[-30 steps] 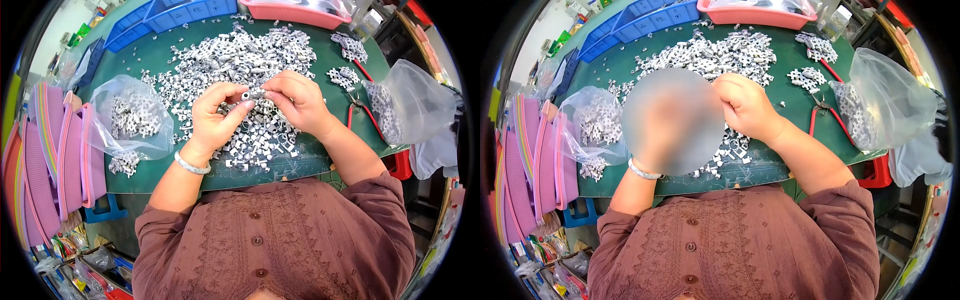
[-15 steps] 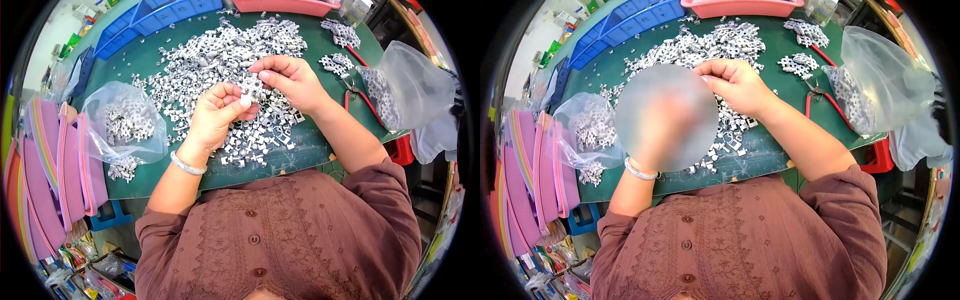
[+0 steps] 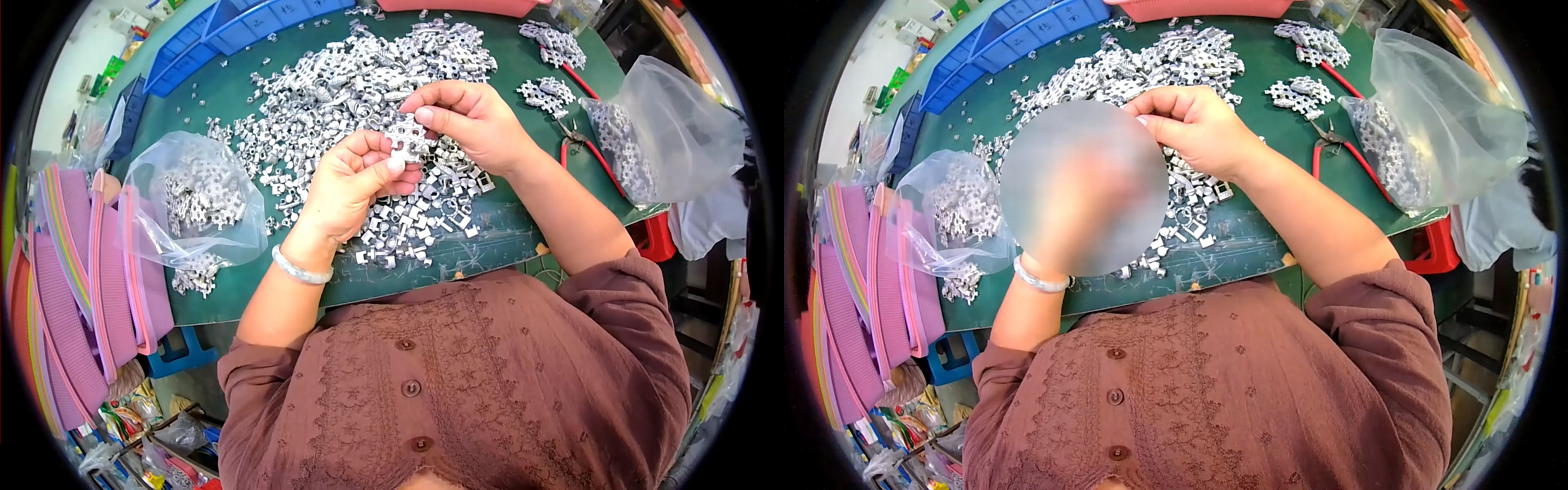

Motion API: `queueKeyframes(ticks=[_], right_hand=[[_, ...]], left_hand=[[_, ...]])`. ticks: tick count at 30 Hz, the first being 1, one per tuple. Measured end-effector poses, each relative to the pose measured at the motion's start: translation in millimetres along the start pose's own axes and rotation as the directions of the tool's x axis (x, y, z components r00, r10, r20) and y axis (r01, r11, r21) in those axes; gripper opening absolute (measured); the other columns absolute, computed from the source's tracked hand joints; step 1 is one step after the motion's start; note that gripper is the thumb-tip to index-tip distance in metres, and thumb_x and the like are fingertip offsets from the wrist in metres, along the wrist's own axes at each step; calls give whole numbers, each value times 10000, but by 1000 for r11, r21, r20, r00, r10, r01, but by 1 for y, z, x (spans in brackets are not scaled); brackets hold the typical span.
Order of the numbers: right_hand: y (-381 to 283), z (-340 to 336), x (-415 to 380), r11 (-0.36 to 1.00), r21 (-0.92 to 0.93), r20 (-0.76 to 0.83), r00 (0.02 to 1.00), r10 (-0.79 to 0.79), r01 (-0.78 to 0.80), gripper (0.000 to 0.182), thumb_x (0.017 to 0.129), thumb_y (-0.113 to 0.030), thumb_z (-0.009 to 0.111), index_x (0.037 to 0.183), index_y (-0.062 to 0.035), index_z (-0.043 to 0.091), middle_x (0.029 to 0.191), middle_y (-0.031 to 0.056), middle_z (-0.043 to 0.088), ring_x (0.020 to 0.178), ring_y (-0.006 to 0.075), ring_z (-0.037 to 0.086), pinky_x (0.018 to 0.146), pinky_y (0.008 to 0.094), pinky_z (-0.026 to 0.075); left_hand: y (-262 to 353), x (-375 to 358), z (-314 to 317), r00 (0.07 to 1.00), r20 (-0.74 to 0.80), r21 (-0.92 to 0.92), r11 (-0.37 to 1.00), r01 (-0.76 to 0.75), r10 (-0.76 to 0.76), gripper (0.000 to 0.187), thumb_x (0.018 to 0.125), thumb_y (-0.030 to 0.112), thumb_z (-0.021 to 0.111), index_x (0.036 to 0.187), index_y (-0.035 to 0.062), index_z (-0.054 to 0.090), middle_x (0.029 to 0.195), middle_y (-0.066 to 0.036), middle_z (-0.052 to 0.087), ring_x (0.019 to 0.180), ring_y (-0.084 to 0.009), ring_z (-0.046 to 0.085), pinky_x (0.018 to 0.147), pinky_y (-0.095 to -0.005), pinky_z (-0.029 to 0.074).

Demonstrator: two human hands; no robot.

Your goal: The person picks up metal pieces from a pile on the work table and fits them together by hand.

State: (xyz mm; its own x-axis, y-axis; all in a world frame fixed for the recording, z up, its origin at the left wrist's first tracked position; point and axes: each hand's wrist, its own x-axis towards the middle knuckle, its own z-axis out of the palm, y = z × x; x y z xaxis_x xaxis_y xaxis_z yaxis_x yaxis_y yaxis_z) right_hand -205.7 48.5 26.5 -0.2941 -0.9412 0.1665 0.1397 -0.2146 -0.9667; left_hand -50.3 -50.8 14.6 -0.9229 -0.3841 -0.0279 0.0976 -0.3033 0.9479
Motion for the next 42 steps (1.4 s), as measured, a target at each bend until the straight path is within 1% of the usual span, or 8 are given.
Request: queueKeyframes(ticks=[4, 6, 7, 11, 27, 35, 39, 42], right_hand=[[-1, 0, 0, 1000, -11, 11, 1000, 23, -23, 137, 808, -88, 538, 904, -2, 585, 787, -8, 567, 653, 48, 481, 605, 188, 414], [-3, 0, 0, 999, -25, 10, 999, 35, -35, 133, 808, -93, 539, 897, -4, 582, 787, -9, 564, 651, 47, 479, 603, 186, 414], [-1, -1, 0, 999, -32, 13, 999, 32, -32, 132, 809, -95, 539, 896, -6, 581, 788, -10, 562, 652, 46, 479, 602, 184, 414], [5, -4, 1, 999, -46, 24, 999, 27, -26, 131, 810, -103, 539, 894, -11, 577, 787, -16, 555, 655, 43, 476, 602, 181, 416], [4, -3, 1, 997, -67, 24, 999, 24, -22, 121, 812, -102, 532, 888, -15, 569, 769, -20, 542, 646, 43, 465, 598, 183, 412], [6, -2, 1, 986, -156, 35, 998, -61, 66, 112, 816, -94, 523, 881, -4, 541, 760, -11, 528, 650, 47, 456, 598, 185, 398], [5, -1, -1, 976, -186, 45, 994, -104, 111, 99, 815, -87, 526, 864, -2, 537, 759, -15, 519, 669, 43, 452, 607, 187, 390], [2, 1, -2, 949, -266, 56, 985, -161, 170, 88, 813, -81, 531, 847, 0, 535, 761, -21, 512, 684, 38, 446, 610, 187, 383]], left_hand=[[-1, 0, -2, 999, 9, -13, 999, 36, -36, 196, 803, 51, 537, 974, 9, 451, 861, -140, 592, 773, -223, 606, 680, -305, 514], [0, 0, -4, 994, 29, -138, 985, 107, -104, 220, 808, 63, 535, 997, 12, 434, 865, -148, 590, 777, -226, 605, 673, -301, 513], [0, 1, -5, 986, 52, -259, 951, 167, -159, 233, 810, 70, 534, 1009, 13, 425, 869, -154, 588, 779, -228, 605, 670, -298, 512], [0, 1, -4, 984, 68, -245, 953, 179, -167, 228, 824, 78, 513, 1033, 40, 431, 864, -128, 601, 751, -184, 606, 665, -267, 509], [-1, 0, -4, 984, 84, -234, 956, 175, -160, 230, 837, 91, 495, 1056, 41, 446, 867, -109, 599, 744, -167, 599, 658, -250, 497], [-5, 0, -7, 980, 64, -238, 951, 198, -189, 239, 852, 96, 470, 1083, 36, 477, 859, -95, 591, 767, -166, 580, 696, -273, 481], [-5, -2, -7, 980, 65, -258, 946, 197, -186, 254, 856, 87, 453, 1104, 38, 473, 881, -115, 583, 792, -183, 573, 709, -292, 476], [-4, -3, -7, 982, 62, -268, 945, 188, -177, 255, 862, 86, 430, 1111, 46, 467, 892, -130, 578, 793, -194, 570, 706, -302, 472]])
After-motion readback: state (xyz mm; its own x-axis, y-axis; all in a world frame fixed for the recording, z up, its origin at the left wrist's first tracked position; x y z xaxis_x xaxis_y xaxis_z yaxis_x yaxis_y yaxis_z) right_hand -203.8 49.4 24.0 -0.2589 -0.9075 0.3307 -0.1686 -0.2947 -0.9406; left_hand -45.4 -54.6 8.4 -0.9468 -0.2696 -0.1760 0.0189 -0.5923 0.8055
